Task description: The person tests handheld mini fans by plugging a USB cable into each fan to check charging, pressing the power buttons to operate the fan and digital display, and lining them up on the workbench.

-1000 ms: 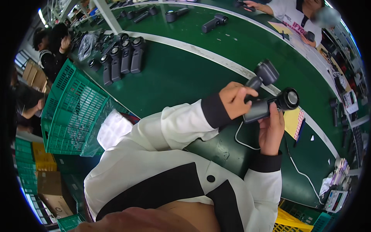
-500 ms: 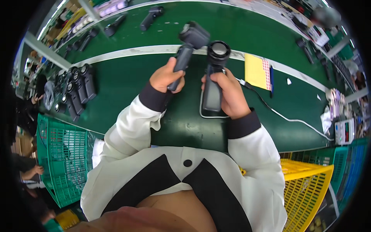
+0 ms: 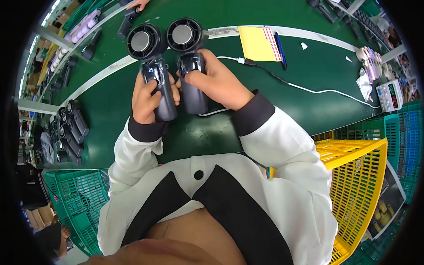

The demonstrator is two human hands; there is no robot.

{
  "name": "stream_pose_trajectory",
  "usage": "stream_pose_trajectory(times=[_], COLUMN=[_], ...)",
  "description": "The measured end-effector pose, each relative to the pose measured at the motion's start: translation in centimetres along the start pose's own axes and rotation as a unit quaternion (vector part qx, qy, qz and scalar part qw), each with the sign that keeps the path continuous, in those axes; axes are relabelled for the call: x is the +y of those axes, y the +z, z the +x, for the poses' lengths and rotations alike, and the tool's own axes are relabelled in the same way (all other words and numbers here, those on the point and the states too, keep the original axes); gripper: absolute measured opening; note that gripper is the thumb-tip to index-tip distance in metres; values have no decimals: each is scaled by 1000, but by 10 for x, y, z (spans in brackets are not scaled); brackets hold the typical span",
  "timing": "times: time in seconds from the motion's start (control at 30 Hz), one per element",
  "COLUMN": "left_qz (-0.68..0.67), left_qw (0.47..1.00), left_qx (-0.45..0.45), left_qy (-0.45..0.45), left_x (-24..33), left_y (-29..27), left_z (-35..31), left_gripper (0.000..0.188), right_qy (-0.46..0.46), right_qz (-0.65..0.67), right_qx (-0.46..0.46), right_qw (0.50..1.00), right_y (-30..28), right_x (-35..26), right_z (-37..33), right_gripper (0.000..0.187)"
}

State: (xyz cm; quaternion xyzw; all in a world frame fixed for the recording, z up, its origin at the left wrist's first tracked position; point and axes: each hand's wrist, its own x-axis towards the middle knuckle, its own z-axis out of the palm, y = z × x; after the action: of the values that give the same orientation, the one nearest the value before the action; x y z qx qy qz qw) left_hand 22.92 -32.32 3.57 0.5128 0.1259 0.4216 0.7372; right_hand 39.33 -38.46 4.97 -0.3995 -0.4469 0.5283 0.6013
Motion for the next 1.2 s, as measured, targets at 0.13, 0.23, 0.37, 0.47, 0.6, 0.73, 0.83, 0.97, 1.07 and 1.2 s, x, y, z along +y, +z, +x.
stream_pose_trajectory(times=[0.13,0.23,0.37,0.47,0.6,0.73,0.83,0.97,1.07,1.2], left_qz=[-2,-5,-11,8,12,14,28,22,23,31], left_qw=[1000,1000,1000,1000,1000,1000,999,1000,1000,999], left_qx=[-4,-6,-9,-6,1,3,-5,-1,3,11], left_qy=[-11,-9,3,-3,-9,-15,-24,-18,-19,-24], left_x=[3,3,3,3,2,2,3,3,4,4], left_y=[0,1,3,2,3,4,4,5,6,7], left_z=[-3,-4,-4,-4,-5,-7,-7,-7,-7,-7], left_gripper=[55,57,57,57,57,58,58,59,59,59], right_qy=[-12,-19,-29,-26,-31,-33,-20,-31,-39,-49], right_qz=[-6,-11,-16,-25,-38,-32,15,-16,-31,-45], right_qx=[-15,-26,-37,-30,-27,-33,-51,-47,-41,-30], right_qw=[1000,999,999,999,998,998,998,998,998,997], right_y=[0,-2,-5,-2,-4,-4,-3,-5,-6,-5], right_x=[1,5,8,3,2,1,1,3,5,7], right_z=[-2,-1,-1,-2,-1,-1,-1,-1,0,-1], right_gripper=[46,47,47,48,48,48,47,46,46,45])
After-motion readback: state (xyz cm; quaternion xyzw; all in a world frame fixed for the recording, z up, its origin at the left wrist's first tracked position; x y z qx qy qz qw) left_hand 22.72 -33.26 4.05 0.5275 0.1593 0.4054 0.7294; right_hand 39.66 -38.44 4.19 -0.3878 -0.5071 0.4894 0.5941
